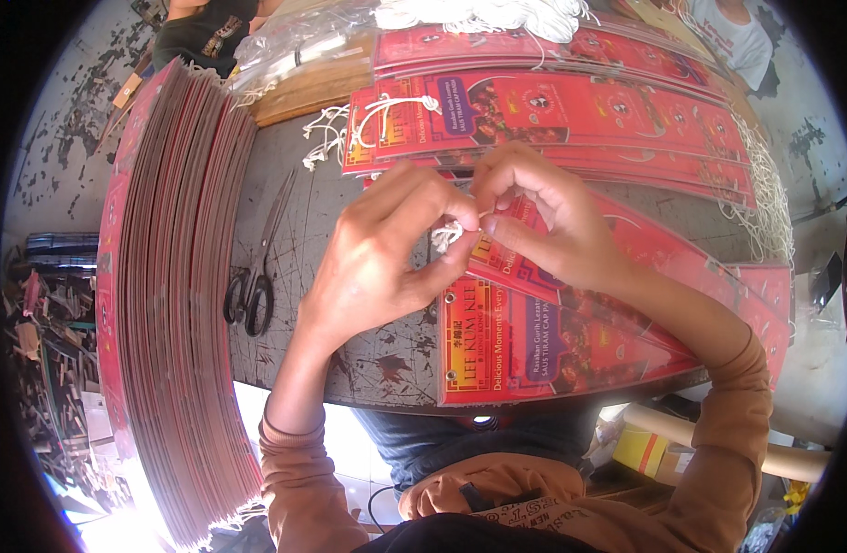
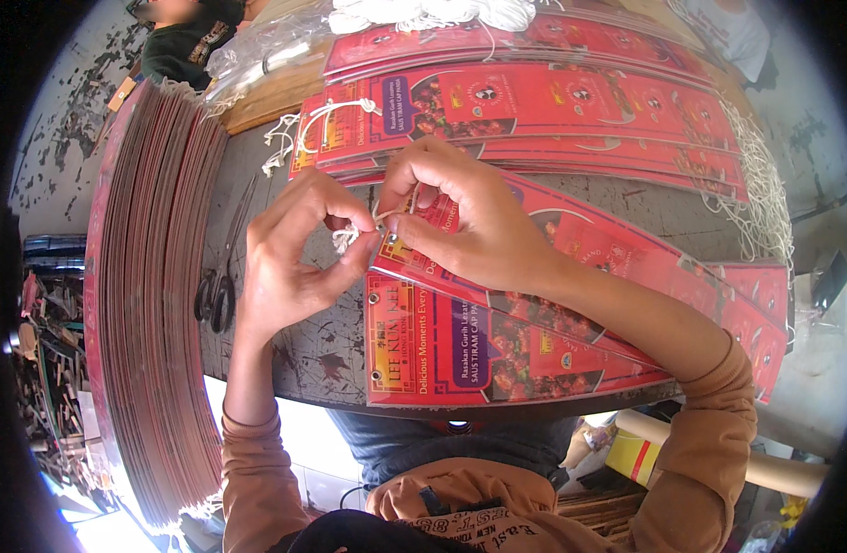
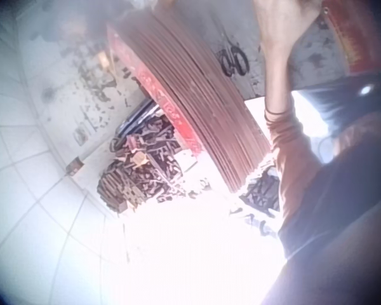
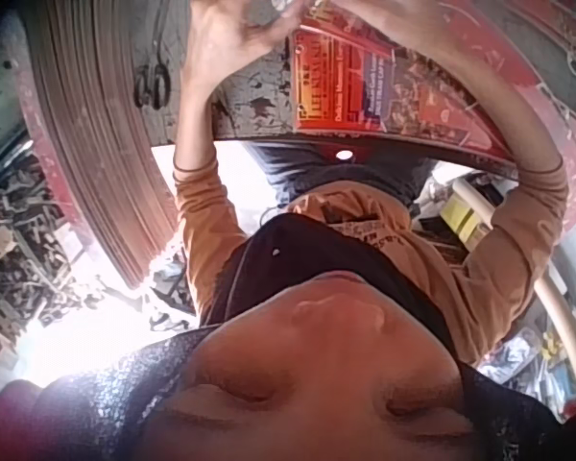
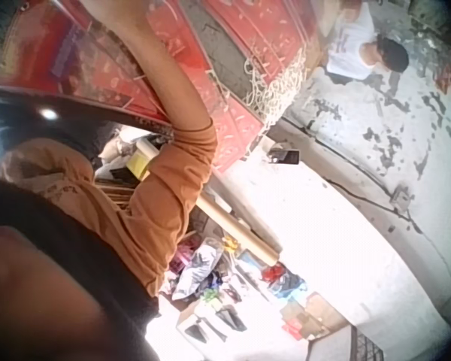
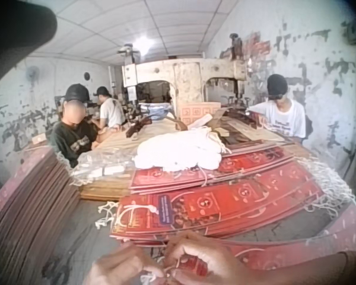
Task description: The person threads white strings through pre-punched holes on the edges of red rectangular cards. They pull the strings tight and tie knots to secure them, then place the finished cards onto a growing stack on the table.
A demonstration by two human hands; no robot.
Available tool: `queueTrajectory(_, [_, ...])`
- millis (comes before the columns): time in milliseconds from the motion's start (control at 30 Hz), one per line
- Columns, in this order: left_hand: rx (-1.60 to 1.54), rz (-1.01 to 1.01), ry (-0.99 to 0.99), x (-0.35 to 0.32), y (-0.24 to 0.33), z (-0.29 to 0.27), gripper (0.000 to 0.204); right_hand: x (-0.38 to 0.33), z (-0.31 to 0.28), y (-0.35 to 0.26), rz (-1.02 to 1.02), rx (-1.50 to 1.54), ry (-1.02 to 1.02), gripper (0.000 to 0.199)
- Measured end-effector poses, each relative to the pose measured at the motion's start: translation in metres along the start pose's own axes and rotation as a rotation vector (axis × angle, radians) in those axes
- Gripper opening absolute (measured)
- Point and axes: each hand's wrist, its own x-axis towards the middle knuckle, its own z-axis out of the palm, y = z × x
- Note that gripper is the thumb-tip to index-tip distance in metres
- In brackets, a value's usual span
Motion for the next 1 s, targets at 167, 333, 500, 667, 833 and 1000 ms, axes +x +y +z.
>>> queueTrajectory(167, [0.008, 0.022, 0.001, -0.0001, 0.0004, 0.0005, 0.019, 0.0010, -0.0016, 0.0033, -0.012, 0.046, -0.012, 0.011])
queueTrajectory(333, [0.059, 0.106, 0.012, -0.0003, -0.0026, 0.0002, 0.023, 0.0015, -0.0016, 0.0017, -0.053, 0.005, 0.000, 0.012])
queueTrajectory(500, [0.100, 0.122, 0.013, -0.0006, -0.0019, 0.0011, 0.021, 0.0001, -0.0010, 0.0010, -0.031, 0.034, 0.047, 0.013])
queueTrajectory(667, [0.132, 0.120, -0.008, -0.0020, -0.0005, 0.0016, 0.020, 0.0000, -0.0013, 0.0000, -0.003, 0.056, 0.062, 0.013])
queueTrajectory(833, [0.141, 0.144, -0.001, -0.0030, -0.0015, 0.0022, 0.019, 0.0008, -0.0023, 0.0017, 0.006, 0.034, 0.053, 0.012])
queueTrajectory(1000, [0.085, 0.127, 0.020, -0.0010, -0.0038, 0.0016, 0.019, 0.0006, -0.0002, -0.0010, 0.052, 0.063, 0.061, 0.011])
